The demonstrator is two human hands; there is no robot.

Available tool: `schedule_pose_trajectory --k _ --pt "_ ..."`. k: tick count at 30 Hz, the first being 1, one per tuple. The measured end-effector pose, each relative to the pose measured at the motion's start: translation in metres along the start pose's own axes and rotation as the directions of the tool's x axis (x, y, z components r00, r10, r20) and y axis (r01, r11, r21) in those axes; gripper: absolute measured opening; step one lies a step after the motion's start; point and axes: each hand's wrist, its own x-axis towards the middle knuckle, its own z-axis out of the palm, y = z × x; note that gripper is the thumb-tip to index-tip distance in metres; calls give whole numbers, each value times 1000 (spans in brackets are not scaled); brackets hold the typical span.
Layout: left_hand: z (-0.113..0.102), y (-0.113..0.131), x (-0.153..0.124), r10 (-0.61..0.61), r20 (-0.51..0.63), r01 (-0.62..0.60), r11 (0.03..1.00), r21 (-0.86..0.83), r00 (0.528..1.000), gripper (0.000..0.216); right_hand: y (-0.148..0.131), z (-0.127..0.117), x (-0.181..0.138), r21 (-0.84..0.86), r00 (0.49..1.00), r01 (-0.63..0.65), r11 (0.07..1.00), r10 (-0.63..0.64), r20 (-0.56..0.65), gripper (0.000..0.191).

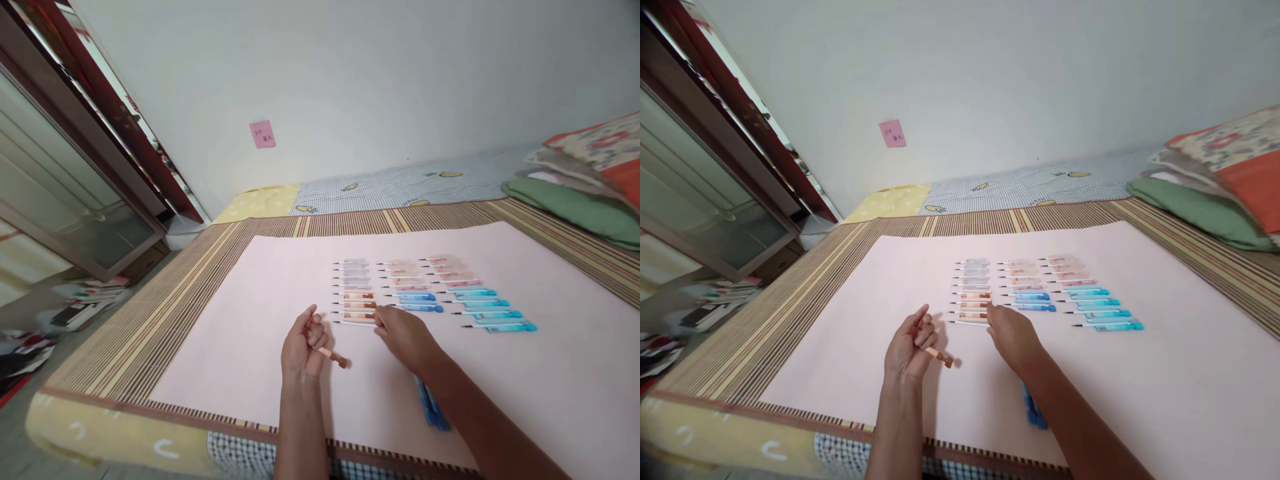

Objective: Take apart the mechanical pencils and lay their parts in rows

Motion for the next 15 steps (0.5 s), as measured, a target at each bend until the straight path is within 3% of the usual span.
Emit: schedule_pose_trajectory --k 15 --pt "6 0 -4 -20 -33 19 1000 -23 999 3 -6 -3 -1 17 1000 -19 1000 19 -18 18"
